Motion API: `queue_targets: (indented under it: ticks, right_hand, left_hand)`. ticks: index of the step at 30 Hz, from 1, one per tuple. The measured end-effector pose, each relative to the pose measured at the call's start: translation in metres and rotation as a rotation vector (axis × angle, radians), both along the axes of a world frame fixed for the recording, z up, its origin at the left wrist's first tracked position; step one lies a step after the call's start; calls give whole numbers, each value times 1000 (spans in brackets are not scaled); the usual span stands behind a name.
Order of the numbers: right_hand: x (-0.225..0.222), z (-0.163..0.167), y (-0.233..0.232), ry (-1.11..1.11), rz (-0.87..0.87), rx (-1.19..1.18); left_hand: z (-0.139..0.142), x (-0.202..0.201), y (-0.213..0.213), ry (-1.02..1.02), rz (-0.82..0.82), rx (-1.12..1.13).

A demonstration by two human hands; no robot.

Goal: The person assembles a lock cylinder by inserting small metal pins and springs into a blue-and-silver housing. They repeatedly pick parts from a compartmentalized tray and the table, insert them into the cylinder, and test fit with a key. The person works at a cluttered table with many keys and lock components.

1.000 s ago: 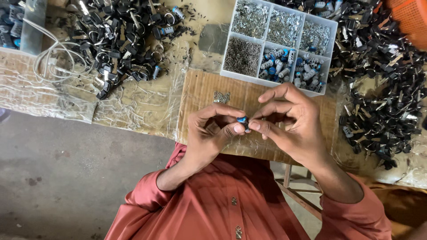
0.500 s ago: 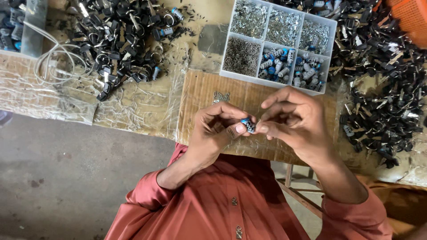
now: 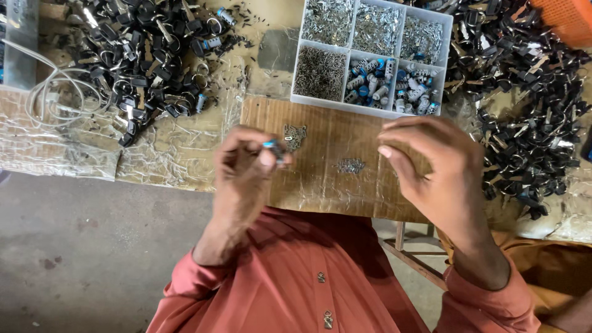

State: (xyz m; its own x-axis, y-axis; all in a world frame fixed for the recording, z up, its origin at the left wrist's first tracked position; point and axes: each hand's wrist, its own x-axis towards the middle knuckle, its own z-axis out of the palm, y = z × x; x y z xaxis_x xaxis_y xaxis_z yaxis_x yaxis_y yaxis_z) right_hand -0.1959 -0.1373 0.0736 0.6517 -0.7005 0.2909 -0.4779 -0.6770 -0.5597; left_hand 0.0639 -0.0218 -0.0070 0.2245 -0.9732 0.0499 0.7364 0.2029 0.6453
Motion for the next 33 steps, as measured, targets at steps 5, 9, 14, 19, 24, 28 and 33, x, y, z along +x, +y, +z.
queue_targets:
  ticks: [5,9,14,19,24,28,33]
  right_hand:
    - [8,-28,-5,144,50,-84]
    - [34,-45,-46,134,86,-150]
    - [86,-65,-89,308,38,-170]
    - [83,-56,-103,228,67,-39]
    - [71,-36,-105,192,75,50]
    - [67,-22,-93,-142,243,247]
    - [54,-3,-41,-402,403,531]
  left_hand:
    - [9,20,24,29,100,162]
    - [11,16,24,46,32,165]
    - [15,-2,24,-3,-53,203]
    - [19,-7,23,2,-72,217]
    - [12,-14,10,-123,-70,214]
    - [10,-22,5,-111,-106,213]
    - [11,-25,1,-180,-71,171]
